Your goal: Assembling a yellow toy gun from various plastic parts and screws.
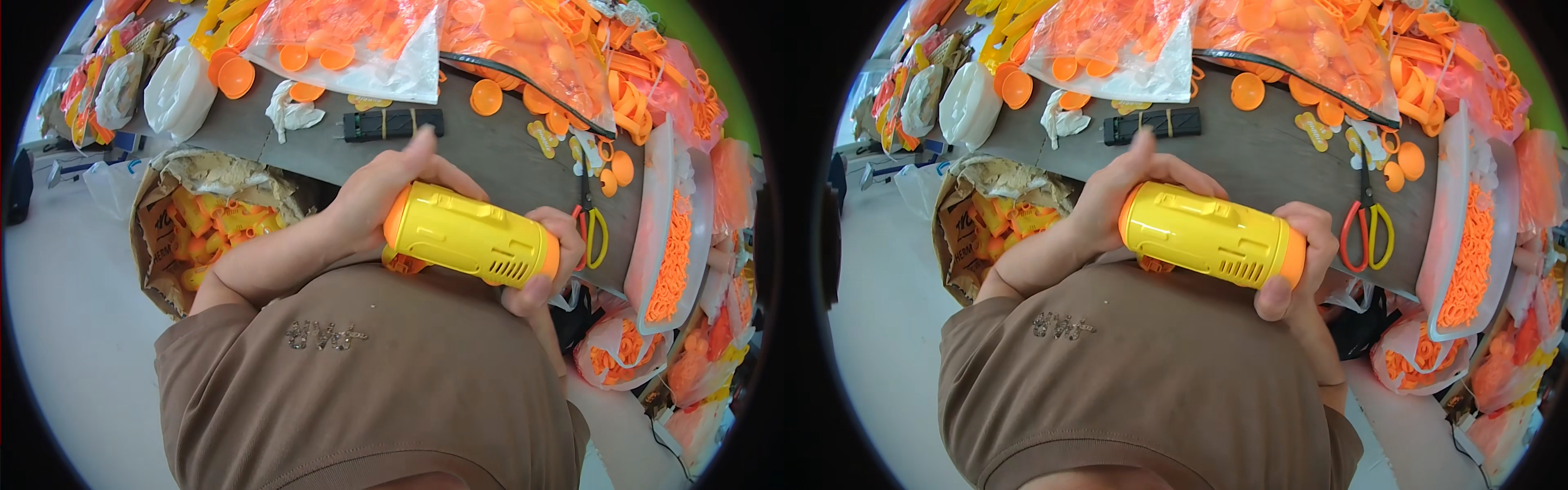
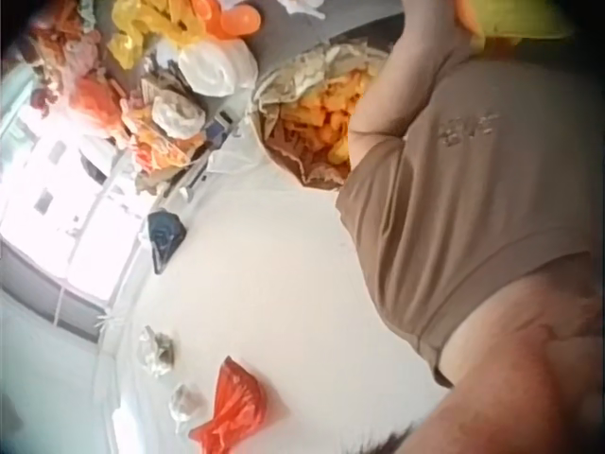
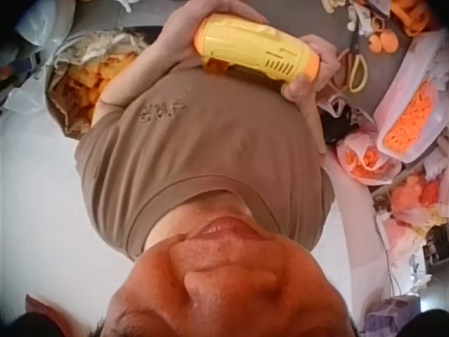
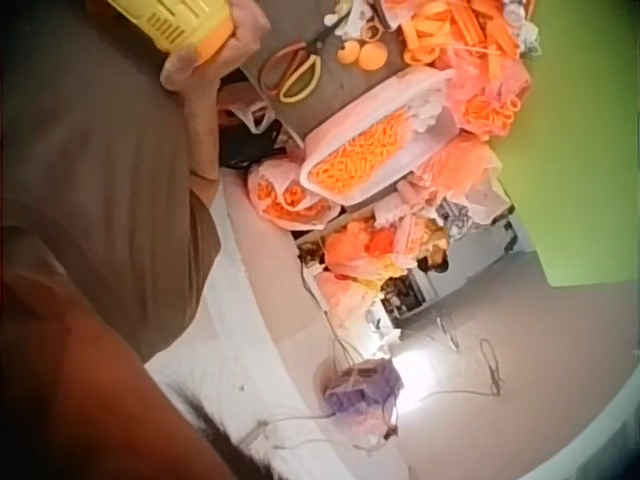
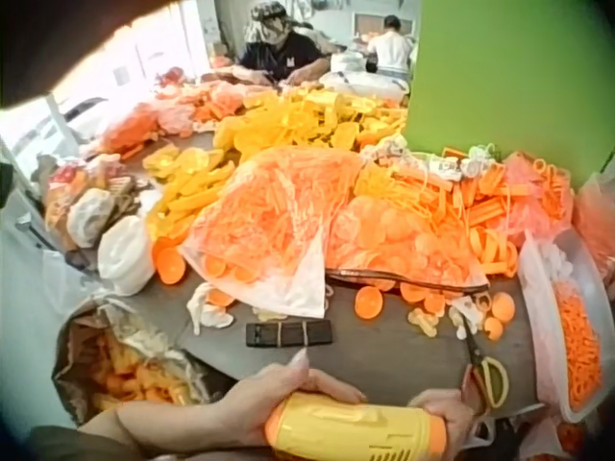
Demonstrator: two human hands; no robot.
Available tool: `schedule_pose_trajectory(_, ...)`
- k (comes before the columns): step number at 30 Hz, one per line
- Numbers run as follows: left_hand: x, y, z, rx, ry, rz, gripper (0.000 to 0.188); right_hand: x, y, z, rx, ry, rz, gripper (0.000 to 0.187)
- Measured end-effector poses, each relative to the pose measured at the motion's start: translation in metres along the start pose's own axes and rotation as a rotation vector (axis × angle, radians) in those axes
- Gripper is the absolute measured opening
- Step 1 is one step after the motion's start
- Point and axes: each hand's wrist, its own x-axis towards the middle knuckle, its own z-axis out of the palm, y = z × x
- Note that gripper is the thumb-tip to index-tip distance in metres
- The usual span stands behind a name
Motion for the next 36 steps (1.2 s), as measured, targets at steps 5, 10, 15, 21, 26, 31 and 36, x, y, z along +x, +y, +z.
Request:
schedule_pose_trajectory(5, -0.001, 0.001, 0.003, -0.031, -0.077, -0.325, 0.069, 0.02, -0.025, -0.026, -0.094, -0.472, -0.21, 0.049)
schedule_pose_trajectory(10, -0.015, 0.008, 0.028, 0.122, -0.016, -0.27, 0.058, 0.03, -0.05, -0.024, -0.019, -0.585, -0.476, 0.036)
schedule_pose_trajectory(15, -0.024, 0.013, 0.033, 0.271, -0.044, -0.143, 0.053, 0.039, -0.061, -0.019, -0.042, -0.587, -0.598, 0.027)
schedule_pose_trajectory(21, -0.027, 0.014, 0.023, 0.326, -0.087, -0.159, 0.053, 0.04, -0.05, -0.016, 0.015, -0.618, -0.548, 0.029)
schedule_pose_trajectory(26, 0.0, 0.017, 0.001, -0.06, 0.034, -0.214, 0.061, 0.048, -0.029, 0.0, 0.003, -0.574, -0.482, 0.042)
schedule_pose_trajectory(31, 0.02, 0.02, -0.028, 0.052, 0.1, 0.005, 0.06, 0.021, 0.0, 0.028, 0.107, -0.134, 0.136, 0.06)
schedule_pose_trajectory(36, 0.027, 0.054, -0.066, 1.455, 0.412, 0.419, 0.026, 0.004, 0.01, 0.016, 0.197, -0.223, 0.547, 0.058)
